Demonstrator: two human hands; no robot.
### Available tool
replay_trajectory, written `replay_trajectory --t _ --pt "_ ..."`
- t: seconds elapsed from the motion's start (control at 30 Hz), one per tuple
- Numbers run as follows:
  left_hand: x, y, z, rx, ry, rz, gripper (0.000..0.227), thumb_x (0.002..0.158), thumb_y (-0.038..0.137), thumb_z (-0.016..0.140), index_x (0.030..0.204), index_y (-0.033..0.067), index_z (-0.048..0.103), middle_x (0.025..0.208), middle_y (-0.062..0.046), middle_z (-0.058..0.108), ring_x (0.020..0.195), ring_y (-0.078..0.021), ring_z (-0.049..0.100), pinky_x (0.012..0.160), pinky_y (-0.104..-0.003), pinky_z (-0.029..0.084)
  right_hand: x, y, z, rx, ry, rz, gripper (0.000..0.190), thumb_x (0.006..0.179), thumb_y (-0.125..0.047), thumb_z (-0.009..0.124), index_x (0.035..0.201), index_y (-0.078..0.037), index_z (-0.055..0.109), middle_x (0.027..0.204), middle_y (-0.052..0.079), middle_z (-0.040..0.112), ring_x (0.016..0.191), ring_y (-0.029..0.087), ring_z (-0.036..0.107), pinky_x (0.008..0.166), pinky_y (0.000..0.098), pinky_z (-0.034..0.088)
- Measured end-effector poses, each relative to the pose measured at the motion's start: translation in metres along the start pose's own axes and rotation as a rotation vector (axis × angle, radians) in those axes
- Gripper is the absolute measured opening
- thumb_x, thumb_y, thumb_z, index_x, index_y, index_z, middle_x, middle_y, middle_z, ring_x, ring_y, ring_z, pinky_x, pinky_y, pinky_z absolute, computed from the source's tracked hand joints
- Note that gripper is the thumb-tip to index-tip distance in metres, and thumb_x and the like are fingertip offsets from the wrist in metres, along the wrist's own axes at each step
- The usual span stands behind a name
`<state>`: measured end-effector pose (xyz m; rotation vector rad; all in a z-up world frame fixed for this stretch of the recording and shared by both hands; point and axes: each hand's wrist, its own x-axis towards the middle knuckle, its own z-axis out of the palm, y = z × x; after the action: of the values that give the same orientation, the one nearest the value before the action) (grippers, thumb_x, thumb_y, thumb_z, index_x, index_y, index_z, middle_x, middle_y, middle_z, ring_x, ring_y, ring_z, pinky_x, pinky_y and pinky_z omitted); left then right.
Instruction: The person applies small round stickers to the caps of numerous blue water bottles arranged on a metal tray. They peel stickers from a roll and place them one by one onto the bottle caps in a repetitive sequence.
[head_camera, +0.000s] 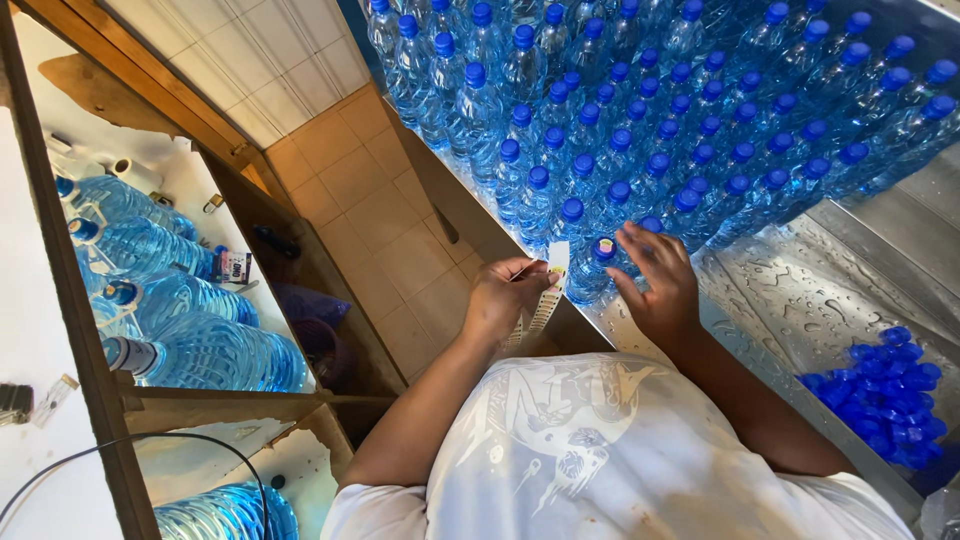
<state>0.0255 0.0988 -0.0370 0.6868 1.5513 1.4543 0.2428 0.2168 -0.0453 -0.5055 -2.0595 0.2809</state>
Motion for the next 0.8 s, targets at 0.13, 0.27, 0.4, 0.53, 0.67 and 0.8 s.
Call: replay_trajectory --t 0.13,0.27,0.4,0.53,0.67,0.8 --pt "0.004 -0.008 0.009 -0.067 -0.045 -0.01 0.019 0.084 0.012 0.092 0.1 0.0034 0.086 0.075 -0.001 0.076 0.062 -0.0026 0.061 0.062 -0.014 0.048 0.01 -0.016 0.009 0.034 -0.048 -0.2 0.044 0.087 -0.023 0.095 0.128 -0.012 0.084 0.124 0.009 0.08 0.113 0.03 0.077 0.1 0.0477 0.061" --pt "-0.001 -0.006 0.013 -0.166 -0.151 -0.026 0.021 0.086 0.004 0.085 0.107 0.0012 0.085 0.078 -0.003 0.079 0.055 -0.0003 0.062 0.055 -0.011 0.046 0.024 -0.027 0.008 -0.055 -0.042 -0.297 0.032 0.093 -0.026 0.092 0.121 -0.012 0.085 0.114 0.007 0.078 0.103 0.03 0.075 0.092 0.046 0.061" --pt "-0.01 0.01 0.015 -0.148 -0.237 0.069 0.034 0.08 -0.001 0.093 0.113 0.0 0.085 0.089 -0.004 0.081 0.063 0.0001 0.064 0.06 -0.013 0.053 0.014 -0.018 0.008 -0.046 -0.054 -0.221 0.018 0.098 -0.025 0.087 0.113 -0.016 0.087 0.106 0.003 0.081 0.097 0.027 0.076 0.087 0.0431 0.06" --pt "-0.018 0.021 0.013 0.184 -0.144 0.192 0.024 0.083 0.015 0.096 0.105 0.0202 0.092 0.084 0.002 0.082 0.068 -0.0011 0.062 0.063 -0.017 0.05 0.028 -0.029 -0.009 0.31 -0.132 0.027 0.013 0.097 -0.016 0.087 0.109 -0.014 0.089 0.104 0.005 0.084 0.092 0.033 0.077 0.085 0.0442 0.06" --pt "-0.019 0.023 0.013 0.297 -0.139 0.374 0.02 0.087 0.011 0.088 0.103 0.0217 0.092 0.084 -0.005 0.079 0.075 -0.0148 0.067 0.073 -0.027 0.054 0.031 -0.019 -0.018 0.633 -0.239 0.373 0.013 0.101 -0.006 0.08 0.111 -0.005 0.088 0.099 0.018 0.083 0.085 0.031 0.075 0.078 0.0445 0.059" --pt "-0.018 0.03 0.017 0.383 -0.073 0.338 0.015 0.086 0.01 0.088 0.095 0.022 0.091 0.081 -0.003 0.078 0.074 -0.0137 0.066 0.07 -0.027 0.051 0.014 0.013 -0.033 0.672 -0.051 0.761 0.02 0.107 0.002 0.074 0.126 0.003 0.08 0.092 0.016 0.079 0.072 0.012 0.07 0.061 0.0198 0.059"
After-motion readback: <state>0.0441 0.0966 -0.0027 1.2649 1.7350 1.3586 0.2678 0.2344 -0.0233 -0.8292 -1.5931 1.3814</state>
